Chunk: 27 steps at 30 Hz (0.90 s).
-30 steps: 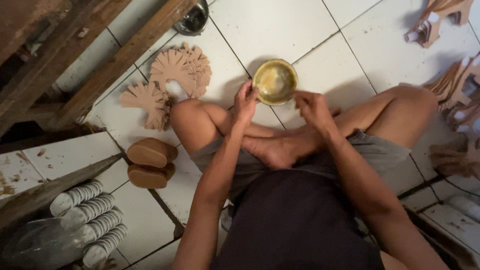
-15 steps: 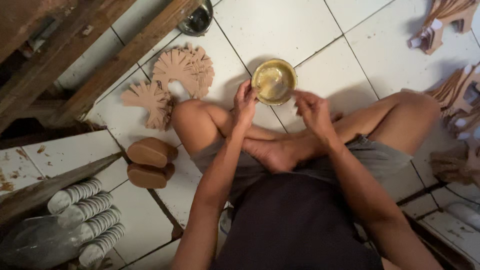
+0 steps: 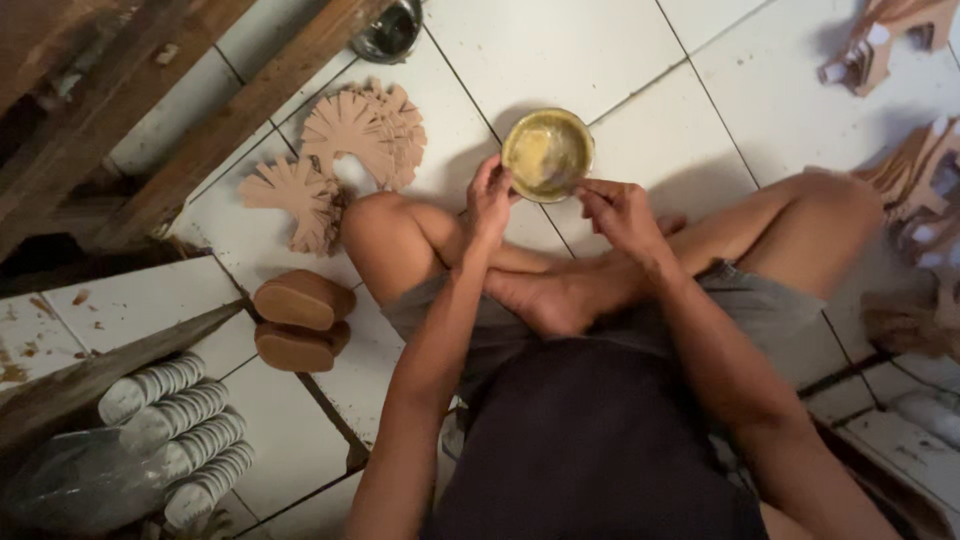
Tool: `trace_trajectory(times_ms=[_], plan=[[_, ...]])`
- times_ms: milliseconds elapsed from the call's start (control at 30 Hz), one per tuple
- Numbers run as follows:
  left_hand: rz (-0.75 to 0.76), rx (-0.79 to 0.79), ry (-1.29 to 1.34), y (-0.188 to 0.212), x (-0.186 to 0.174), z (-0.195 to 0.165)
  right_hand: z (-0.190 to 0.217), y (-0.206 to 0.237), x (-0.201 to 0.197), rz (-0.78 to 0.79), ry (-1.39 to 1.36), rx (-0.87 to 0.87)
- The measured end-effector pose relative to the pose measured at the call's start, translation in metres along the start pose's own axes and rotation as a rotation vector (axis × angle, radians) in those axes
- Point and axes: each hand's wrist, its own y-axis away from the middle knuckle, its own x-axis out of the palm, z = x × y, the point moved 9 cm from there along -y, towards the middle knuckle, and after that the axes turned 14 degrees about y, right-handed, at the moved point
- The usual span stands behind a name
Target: The person sits on the floor and pours a yellow liquid from a metal can into a small bowl, then adds a white liquid from a plastic bottle into the same bowl. They stir the mixture with a small blue tool and then apply the mixture to a stack of wooden shoe sole pieces.
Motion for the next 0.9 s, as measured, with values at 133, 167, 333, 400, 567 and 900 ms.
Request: trace_trajectory(times_ms=[133,167,333,400,567,900], plan=[[0.05,0.058,0.031,0.0,0.003,-0.004,-0.005,-0.002,0.004,0.016,-0.074,0.009],[0.047,0.057,0.005,0.0,0.003,-0.005,-0.007,-0.002,0.005,0.023,0.028,0.02],[0.073,0.07,0.047,0.0,0.007,-0.008,-0.003,-0.002,0.005,0.05,-0.096,0.059],[0.111,0.111,0.025,0.003,0.011,-0.013,0.003,-0.001,0.001,0.032,-0.055,0.057],[0.044,0.032,0.008,0.004,0.006,-0.009,0.01,0.004,0.004,0.115,-0.001,0.133],[0.099,0.076,0.177,-0.002,0.006,-0.007,0.024,0.002,-0.013,-0.048,-0.048,-0.022]])
